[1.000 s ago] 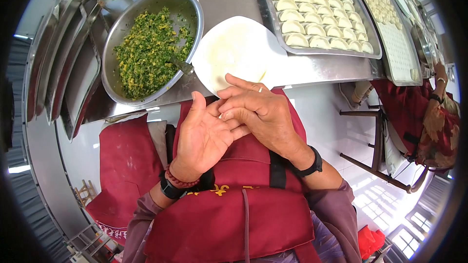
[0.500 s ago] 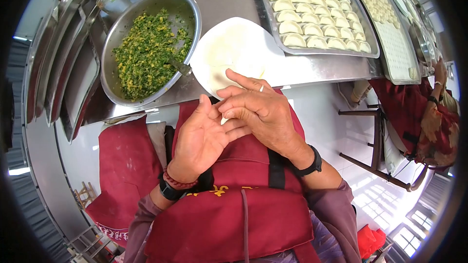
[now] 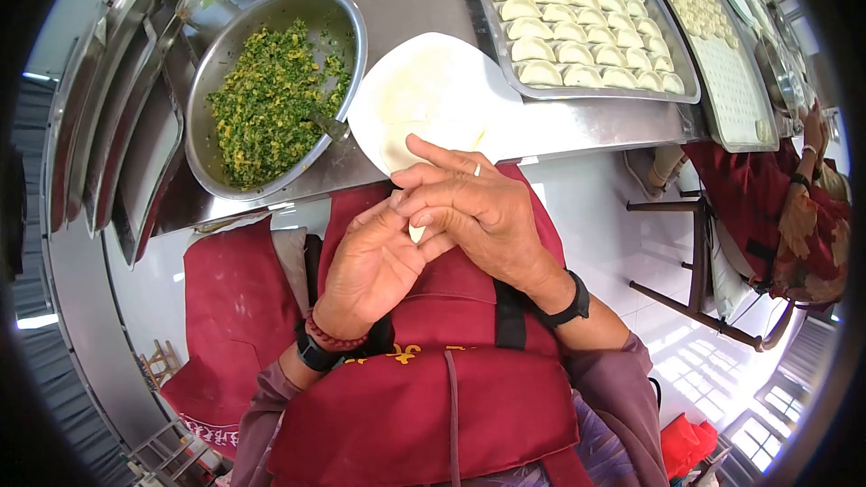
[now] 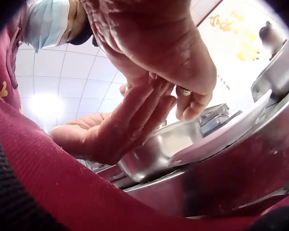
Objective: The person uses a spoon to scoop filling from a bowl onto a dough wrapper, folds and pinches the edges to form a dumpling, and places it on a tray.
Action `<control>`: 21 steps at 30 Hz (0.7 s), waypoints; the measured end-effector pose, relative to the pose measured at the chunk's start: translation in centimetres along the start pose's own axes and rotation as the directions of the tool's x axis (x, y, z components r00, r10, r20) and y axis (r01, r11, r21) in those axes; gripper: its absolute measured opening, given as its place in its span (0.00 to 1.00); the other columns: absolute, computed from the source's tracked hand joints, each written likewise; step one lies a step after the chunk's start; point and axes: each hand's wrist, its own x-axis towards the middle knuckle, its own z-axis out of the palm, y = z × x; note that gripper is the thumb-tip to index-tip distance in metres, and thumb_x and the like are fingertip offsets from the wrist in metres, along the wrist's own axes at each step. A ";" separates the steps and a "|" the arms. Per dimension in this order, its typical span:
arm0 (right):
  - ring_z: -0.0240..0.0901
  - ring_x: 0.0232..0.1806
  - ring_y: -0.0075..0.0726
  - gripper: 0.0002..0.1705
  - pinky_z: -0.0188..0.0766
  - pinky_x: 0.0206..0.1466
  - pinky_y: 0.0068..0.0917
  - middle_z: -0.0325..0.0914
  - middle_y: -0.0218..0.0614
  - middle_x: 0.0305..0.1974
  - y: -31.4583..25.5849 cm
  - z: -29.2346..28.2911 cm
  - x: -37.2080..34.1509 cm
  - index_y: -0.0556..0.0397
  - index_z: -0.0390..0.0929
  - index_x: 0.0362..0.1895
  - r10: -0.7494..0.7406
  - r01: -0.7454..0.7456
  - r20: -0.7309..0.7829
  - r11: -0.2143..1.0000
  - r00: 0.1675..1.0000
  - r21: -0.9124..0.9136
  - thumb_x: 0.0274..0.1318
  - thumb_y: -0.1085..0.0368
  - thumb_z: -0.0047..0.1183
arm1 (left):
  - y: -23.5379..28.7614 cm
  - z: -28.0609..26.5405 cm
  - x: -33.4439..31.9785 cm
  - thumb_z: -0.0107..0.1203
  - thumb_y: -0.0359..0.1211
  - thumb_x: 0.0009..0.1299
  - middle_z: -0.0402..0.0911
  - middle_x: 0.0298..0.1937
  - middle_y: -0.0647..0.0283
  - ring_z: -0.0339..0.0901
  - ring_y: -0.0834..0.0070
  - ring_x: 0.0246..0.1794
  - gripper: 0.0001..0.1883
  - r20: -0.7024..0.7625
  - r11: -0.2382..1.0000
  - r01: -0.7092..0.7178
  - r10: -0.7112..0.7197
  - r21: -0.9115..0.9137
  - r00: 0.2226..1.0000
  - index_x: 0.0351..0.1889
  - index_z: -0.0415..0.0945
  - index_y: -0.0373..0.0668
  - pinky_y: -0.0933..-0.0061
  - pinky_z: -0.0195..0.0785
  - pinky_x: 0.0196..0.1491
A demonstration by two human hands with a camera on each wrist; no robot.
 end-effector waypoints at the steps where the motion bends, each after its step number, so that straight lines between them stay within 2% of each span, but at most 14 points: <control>1: 0.66 0.70 0.47 0.14 0.63 0.67 0.38 0.83 0.36 0.53 0.1 -0.1 0.0 0.48 0.86 0.46 -0.032 0.032 0.003 0.999 0.999 -0.028 0.53 0.64 0.64 | 0.0 0.1 0.0 0.45 0.36 0.80 0.76 0.59 0.61 0.69 0.67 0.66 0.15 -0.013 1.000 0.010 -0.010 -0.013 1.000 0.58 0.74 0.39 0.51 0.60 0.72; 4: 0.65 0.71 0.47 0.15 0.64 0.65 0.38 0.83 0.34 0.54 -0.6 -0.2 0.3 0.47 0.86 0.46 -0.049 0.049 0.001 0.988 0.999 -0.146 0.52 0.63 0.64 | -0.4 -0.8 0.2 0.45 0.36 0.80 0.76 0.59 0.62 0.69 0.68 0.67 0.16 0.077 1.000 -0.012 0.014 -0.023 0.997 0.60 0.73 0.41 0.51 0.60 0.71; 5: 0.65 0.71 0.47 0.16 0.64 0.65 0.38 0.83 0.34 0.54 -0.9 -0.2 0.5 0.47 0.86 0.47 -0.041 0.040 -0.003 0.981 0.999 -0.191 0.52 0.63 0.64 | -0.3 -0.6 0.1 0.45 0.36 0.80 0.76 0.59 0.63 0.69 0.68 0.66 0.15 0.037 0.999 0.001 0.000 -0.041 0.999 0.60 0.72 0.41 0.52 0.60 0.72; 7: 0.65 0.71 0.46 0.16 0.64 0.64 0.37 0.83 0.33 0.54 -1.2 0.3 0.7 0.46 0.86 0.47 -0.028 0.016 -0.115 0.994 0.993 -0.110 0.52 0.61 0.64 | 0.3 0.6 0.1 0.45 0.36 0.80 0.76 0.59 0.64 0.70 0.69 0.65 0.15 -0.044 0.997 0.023 -0.026 -0.077 0.999 0.61 0.72 0.43 0.52 0.59 0.72; 9: 0.64 0.72 0.47 0.18 0.64 0.64 0.37 0.83 0.33 0.55 -1.1 0.4 0.8 0.46 0.85 0.49 -0.056 0.039 -0.131 0.991 0.990 -0.130 0.52 0.59 0.64 | 0.3 0.5 0.0 0.45 0.36 0.80 0.76 0.60 0.65 0.70 0.69 0.65 0.15 -0.030 0.989 0.009 -0.014 -0.144 0.999 0.61 0.72 0.43 0.52 0.58 0.72; 11: 0.63 0.72 0.48 0.21 0.63 0.64 0.38 0.82 0.34 0.55 -0.6 -0.1 0.5 0.45 0.84 0.51 -0.119 0.103 -0.050 0.962 0.992 -0.253 0.51 0.57 0.64 | 0.1 0.4 0.0 0.46 0.36 0.80 0.75 0.61 0.65 0.70 0.69 0.65 0.15 -0.014 0.983 0.005 -0.007 -0.184 1.000 0.60 0.72 0.44 0.52 0.58 0.72; 14: 0.62 0.73 0.49 0.25 0.62 0.64 0.40 0.82 0.33 0.56 -0.1 -0.7 0.4 0.45 0.82 0.55 -0.187 0.194 0.052 0.920 0.981 -0.341 0.50 0.55 0.64 | -0.4 -0.1 0.1 0.47 0.37 0.80 0.74 0.64 0.63 0.70 0.68 0.66 0.15 0.008 0.982 0.005 -0.003 -0.189 1.000 0.61 0.71 0.43 0.52 0.58 0.73; 17: 0.63 0.72 0.49 0.26 0.63 0.64 0.41 0.81 0.33 0.56 -0.2 -0.6 0.3 0.45 0.81 0.57 -0.170 0.173 0.043 0.912 0.985 -0.372 0.52 0.54 0.62 | -0.5 -0.7 0.1 0.46 0.39 0.80 0.73 0.65 0.62 0.69 0.67 0.67 0.18 -0.011 0.987 0.028 -0.030 -0.158 0.999 0.64 0.68 0.42 0.52 0.57 0.73; 19: 0.64 0.72 0.50 0.26 0.63 0.63 0.40 0.81 0.33 0.57 -1.1 -0.3 0.3 0.46 0.80 0.58 -0.096 0.075 -0.064 0.956 0.993 -0.284 0.54 0.54 0.61 | 0.0 -0.3 0.3 0.45 0.39 0.81 0.73 0.65 0.61 0.68 0.66 0.67 0.20 -0.065 0.989 0.064 -0.073 -0.134 0.995 0.66 0.65 0.41 0.52 0.56 0.74; 21: 0.64 0.71 0.51 0.27 0.63 0.63 0.40 0.80 0.34 0.57 -1.3 -0.4 0.3 0.46 0.79 0.59 -0.096 0.069 -0.082 0.955 0.992 -0.289 0.54 0.54 0.61 | 0.2 0.0 0.2 0.43 0.40 0.81 0.72 0.65 0.59 0.68 0.65 0.67 0.23 -0.056 0.988 0.066 -0.074 -0.137 0.996 0.68 0.63 0.38 0.53 0.56 0.74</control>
